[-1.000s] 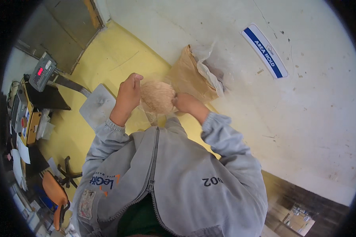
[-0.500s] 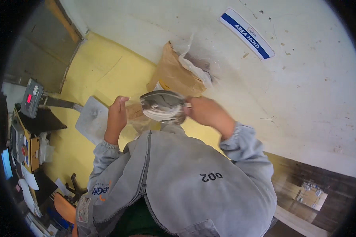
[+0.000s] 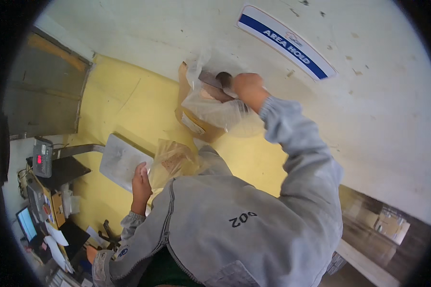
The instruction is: The person scoops a granular substance from a large sack into a clear plastic bag using a metal scoop. They place the bag on a digital scale to check the weight, then seal the bag and write on it with a marker.
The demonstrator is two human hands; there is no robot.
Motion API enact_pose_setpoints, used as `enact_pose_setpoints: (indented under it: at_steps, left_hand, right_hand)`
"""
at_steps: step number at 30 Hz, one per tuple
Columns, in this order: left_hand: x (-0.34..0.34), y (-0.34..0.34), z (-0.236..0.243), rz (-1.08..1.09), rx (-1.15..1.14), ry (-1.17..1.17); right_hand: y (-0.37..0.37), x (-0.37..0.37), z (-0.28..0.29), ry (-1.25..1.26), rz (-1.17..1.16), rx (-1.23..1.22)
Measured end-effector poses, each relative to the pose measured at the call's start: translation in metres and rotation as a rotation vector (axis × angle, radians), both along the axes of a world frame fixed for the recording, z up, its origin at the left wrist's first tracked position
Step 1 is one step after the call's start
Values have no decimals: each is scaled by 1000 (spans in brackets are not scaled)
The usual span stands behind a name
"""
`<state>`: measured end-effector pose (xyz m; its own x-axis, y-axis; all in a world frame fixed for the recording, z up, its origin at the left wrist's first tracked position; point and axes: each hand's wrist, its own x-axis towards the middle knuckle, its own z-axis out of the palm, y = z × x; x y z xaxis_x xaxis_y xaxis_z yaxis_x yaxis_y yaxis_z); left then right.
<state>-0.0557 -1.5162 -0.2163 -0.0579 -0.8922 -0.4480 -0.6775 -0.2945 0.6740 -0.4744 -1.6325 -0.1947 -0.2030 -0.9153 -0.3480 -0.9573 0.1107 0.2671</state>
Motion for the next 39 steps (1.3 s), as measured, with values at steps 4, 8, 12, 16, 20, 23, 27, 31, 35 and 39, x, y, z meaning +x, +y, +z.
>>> enact_pose_setpoints:
  at_steps: [4, 8, 12, 16, 20, 23, 27, 31, 35, 39]
  left_hand:
    - [23, 19, -51, -44, -118, -17]
    - [1, 27, -15, 71, 60, -22]
    - [-11, 27, 1, 181, 166, -90]
    - [-14, 37, -12, 237, 189, -102]
    - [-26, 29, -10, 255, 217, -66]
    - [-29, 21, -14, 272, 270, -53]
    - [-32, 11, -18, 228, 182, -42]
    - [-31, 7, -23, 237, 206, -51]
    - [-28, 12, -24, 240, 178, -56]
    - [-24, -8, -32, 200, 173, 3]
  right_hand:
    - [-76, 0, -149, 28, 308, 148]
    - [-103, 18, -197, -113, 449, 342]
    - [-118, -14, -273, -169, 468, 378]
    - [-128, -38, -310, -194, 419, 406]
    - [-124, -52, -326, -235, 379, 431]
    - [-126, -52, -334, -271, 347, 433]
    - [-122, -49, -346, -335, 292, 414]
    - [-115, -43, -365, -424, 220, 371]
    - [-107, -29, -401, -613, 157, 254]
    - [-88, -39, -433, -905, 258, -131]
